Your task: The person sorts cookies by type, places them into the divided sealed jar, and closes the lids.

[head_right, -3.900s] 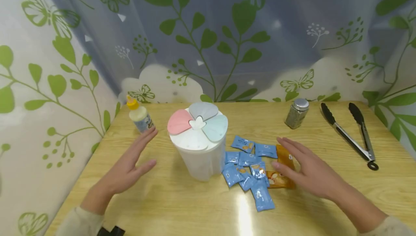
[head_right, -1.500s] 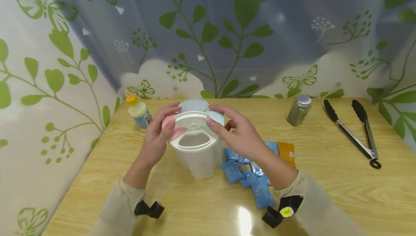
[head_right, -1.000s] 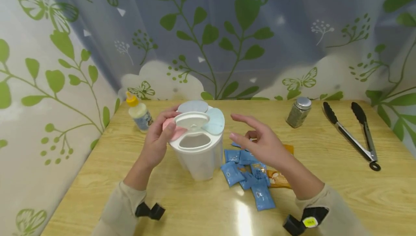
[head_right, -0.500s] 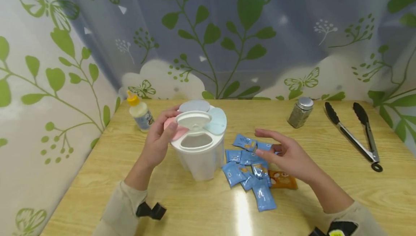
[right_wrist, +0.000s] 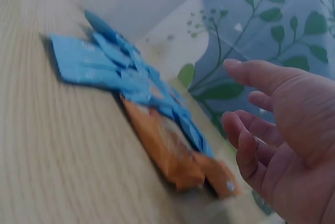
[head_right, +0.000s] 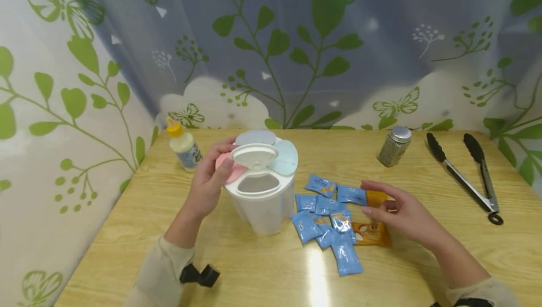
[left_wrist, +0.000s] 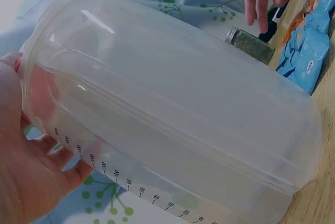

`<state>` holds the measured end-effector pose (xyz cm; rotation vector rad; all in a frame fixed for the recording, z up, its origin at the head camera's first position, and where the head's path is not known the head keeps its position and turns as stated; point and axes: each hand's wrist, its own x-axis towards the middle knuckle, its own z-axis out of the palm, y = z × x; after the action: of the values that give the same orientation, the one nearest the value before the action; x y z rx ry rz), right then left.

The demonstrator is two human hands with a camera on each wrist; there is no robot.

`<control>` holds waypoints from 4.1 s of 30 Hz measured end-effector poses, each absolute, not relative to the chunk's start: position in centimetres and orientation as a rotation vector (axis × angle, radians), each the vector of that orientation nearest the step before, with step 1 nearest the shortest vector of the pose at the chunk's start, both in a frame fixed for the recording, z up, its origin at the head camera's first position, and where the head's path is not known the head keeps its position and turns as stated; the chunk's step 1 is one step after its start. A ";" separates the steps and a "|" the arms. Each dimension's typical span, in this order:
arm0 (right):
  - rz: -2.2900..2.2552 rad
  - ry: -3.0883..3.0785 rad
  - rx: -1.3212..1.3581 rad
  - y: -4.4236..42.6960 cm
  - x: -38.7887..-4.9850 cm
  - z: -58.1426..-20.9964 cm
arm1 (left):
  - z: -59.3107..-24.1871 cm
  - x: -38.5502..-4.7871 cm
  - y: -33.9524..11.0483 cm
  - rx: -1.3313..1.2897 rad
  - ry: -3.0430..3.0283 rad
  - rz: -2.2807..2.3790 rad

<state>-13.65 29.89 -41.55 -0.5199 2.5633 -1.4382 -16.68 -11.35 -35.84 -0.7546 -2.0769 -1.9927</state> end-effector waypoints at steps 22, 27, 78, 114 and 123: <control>-1.068 2.887 -0.264 32.6 -14.7 -44.1 | -35.9 -16.6 -11.0 -0.736 -2.069 -1.972; -1.079 2.915 -0.121 32.6 -14.8 -44.2 | -36.0 -16.6 -11.1 -0.748 -2.045 -1.986; -1.981 2.292 -0.507 22.3 -13.6 -34.4 | -36.0 -16.5 -11.4 -0.743 -2.064 -2.026; -2.244 2.263 -0.945 13.0 -14.9 -29.8 | -35.9 -16.5 -11.3 -0.747 -2.068 -1.994; -1.961 2.399 -0.890 13.2 -14.6 -30.1 | -36.1 -16.6 -11.5 -0.756 -2.065 -1.981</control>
<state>-14.59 13.24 -30.11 -0.8900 2.3988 -1.9615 -16.56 -11.46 -36.06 -0.7564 -2.0654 -1.9814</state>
